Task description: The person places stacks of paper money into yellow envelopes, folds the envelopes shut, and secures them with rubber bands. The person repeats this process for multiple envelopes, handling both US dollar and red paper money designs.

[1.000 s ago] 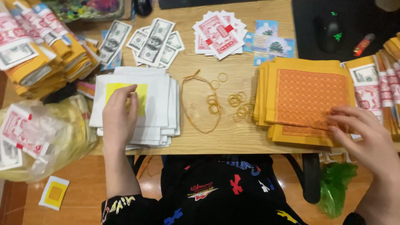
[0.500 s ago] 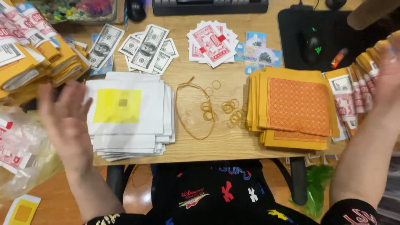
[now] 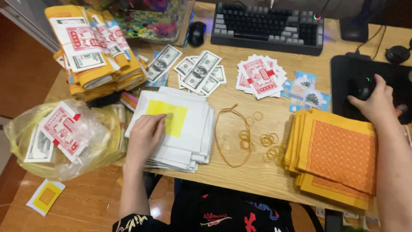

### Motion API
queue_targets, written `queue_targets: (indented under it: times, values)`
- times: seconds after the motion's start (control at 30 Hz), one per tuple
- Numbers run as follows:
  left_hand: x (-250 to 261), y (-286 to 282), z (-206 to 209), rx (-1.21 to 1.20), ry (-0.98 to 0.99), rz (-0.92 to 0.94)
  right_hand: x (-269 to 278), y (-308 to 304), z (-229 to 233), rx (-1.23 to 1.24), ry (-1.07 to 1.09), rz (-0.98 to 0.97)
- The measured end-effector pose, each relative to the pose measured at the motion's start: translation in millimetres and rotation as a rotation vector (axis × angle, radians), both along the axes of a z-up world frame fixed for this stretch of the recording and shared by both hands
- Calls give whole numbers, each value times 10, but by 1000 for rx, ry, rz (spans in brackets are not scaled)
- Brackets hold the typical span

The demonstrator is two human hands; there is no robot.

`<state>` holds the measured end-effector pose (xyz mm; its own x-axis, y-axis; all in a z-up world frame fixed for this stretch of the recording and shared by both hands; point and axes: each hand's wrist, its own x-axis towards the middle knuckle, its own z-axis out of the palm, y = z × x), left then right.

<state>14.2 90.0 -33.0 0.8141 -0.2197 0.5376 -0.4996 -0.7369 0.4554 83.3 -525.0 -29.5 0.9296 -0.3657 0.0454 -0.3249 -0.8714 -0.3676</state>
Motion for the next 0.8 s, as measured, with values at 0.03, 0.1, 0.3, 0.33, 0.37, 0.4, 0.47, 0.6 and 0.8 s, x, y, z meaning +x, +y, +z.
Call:
queue_targets:
  times: [0.03, 0.1, 0.3, 0.33, 0.37, 0.4, 0.47, 0.6, 0.8]
  values:
    - [9, -27, 14, -6, 6, -13, 29, -29, -21, 14, -41, 14]
    - [19, -28, -4, 10, -4, -11, 102, -55, -73, 10, -55, 55]
    - [-52, -34, 35, -2, 135, -78, 190, -224, -247, -62, -72, 147]
    - [-73, -29, 47, 20, 200, -96, 189, -222, -249, -86, -45, 148]
    - [-95, -33, 66, 20, 199, -102, 187, -172, -192, -87, -46, 142]
    - [-120, -34, 87, 58, 242, -135, 182, -121, -133, -59, -11, 110]
    - [-165, -22, 88, 96, 283, -172, 192, -114, -110, -31, 22, 72]
    - [-233, 25, 0, 208, 454, -186, 213, -174, -151, -64, -26, 179]
    - [-277, 56, -36, 258, 499, -152, 242, -216, -200, -78, -28, 189]
